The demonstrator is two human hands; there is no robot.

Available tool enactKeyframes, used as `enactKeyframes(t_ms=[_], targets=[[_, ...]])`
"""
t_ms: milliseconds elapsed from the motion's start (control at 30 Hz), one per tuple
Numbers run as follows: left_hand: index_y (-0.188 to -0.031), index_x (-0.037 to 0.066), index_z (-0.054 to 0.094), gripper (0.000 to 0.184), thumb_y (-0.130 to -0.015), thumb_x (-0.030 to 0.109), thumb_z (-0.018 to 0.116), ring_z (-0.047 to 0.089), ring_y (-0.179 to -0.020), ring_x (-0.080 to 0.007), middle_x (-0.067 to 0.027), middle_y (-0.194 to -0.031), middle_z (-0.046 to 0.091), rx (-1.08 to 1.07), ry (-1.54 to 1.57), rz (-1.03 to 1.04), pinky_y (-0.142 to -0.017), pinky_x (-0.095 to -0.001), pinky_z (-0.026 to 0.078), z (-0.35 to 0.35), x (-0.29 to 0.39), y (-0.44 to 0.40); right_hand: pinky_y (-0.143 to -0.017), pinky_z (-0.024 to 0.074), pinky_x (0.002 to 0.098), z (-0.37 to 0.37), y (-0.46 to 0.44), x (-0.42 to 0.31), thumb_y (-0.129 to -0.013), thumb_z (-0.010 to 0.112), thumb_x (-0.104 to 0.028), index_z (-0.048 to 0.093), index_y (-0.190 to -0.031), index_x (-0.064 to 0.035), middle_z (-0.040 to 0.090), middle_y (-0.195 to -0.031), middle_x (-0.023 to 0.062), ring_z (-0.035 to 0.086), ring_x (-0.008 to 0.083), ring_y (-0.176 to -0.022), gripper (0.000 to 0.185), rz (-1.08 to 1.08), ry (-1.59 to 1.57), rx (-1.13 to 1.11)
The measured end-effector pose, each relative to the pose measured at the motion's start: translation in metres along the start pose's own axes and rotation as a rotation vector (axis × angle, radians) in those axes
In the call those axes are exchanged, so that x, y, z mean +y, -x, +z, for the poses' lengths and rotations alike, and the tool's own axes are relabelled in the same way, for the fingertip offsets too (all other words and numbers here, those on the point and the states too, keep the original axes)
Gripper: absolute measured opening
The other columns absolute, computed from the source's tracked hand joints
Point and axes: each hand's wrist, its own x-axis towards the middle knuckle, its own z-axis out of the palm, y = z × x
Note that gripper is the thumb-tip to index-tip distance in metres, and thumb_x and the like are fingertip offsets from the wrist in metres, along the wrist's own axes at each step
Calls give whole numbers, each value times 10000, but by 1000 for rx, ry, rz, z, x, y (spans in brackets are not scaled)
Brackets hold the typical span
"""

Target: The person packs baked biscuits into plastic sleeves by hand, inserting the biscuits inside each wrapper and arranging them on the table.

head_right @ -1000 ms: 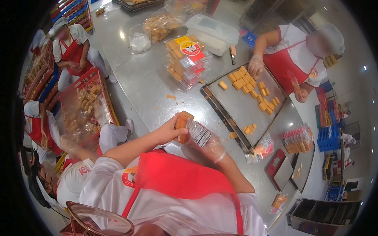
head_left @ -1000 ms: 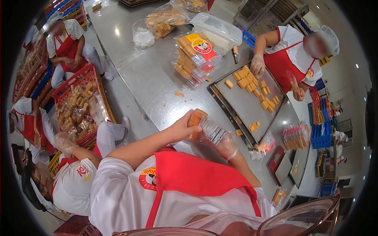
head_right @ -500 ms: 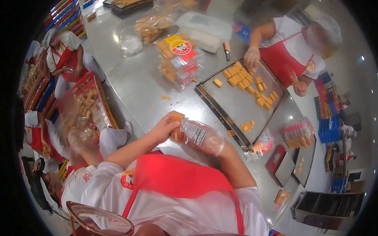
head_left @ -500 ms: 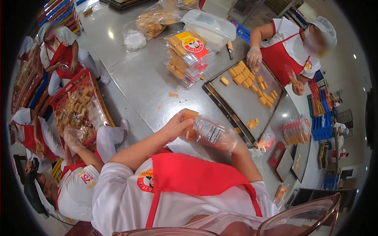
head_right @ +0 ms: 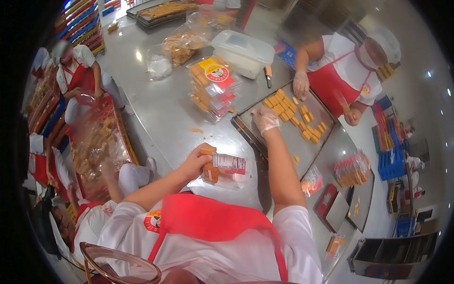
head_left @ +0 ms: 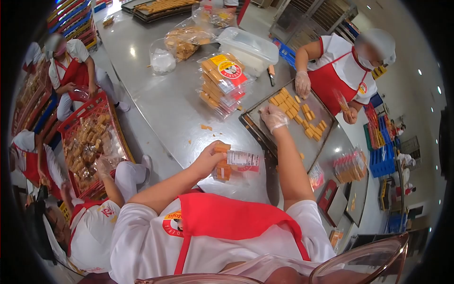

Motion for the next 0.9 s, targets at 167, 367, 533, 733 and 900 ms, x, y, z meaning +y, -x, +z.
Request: enactKeyframes(t_ms=[167,367,533,733,900], targets=[[-978,40,463,191,-801,96,506,486,-850,-95,-26,-900,513,-4,29,-9,-790,-258,408,1,-1,-1,-675,450,376,-4,17,11,-720,607,-290,607,-871,-57,607,-805,174,588,318,-773,278,-74,-162,1],[-993,34,464,209,-794,78,512,493,-873,-104,-32,-914,511,43,72,-36,-807,-266,413,2,-1,-3,-647,445,366,-7,38,14,-733,614,-231,593,-884,-45,610,-807,164,587,290,-738,240,-84,-297,101],[-1031,39,441,238,-803,71,503,494,-886,-122,-39,-934,498,128,247,-9,-811,-278,422,4,4,-2,-594,424,261,-21,74,11,-794,595,-185,533,-840,-51,564,-714,34,522,130,-646,154,-35,-613,342],[-1015,46,428,211,-816,68,496,493,-867,-127,-39,-924,489,171,157,81,-785,-275,432,3,-1,0,-536,383,190,-32,170,-20,-823,533,-91,502,-915,-57,514,-754,-8,454,56,-606,103,-63,-863,-190],[-983,51,433,190,-802,41,491,497,-873,-127,-49,-935,498,188,57,149,-785,-280,428,2,0,8,-555,401,194,-47,186,-32,-803,554,-88,514,-974,-50,576,-797,42,491,67,-617,180,94,-1267,-235]])
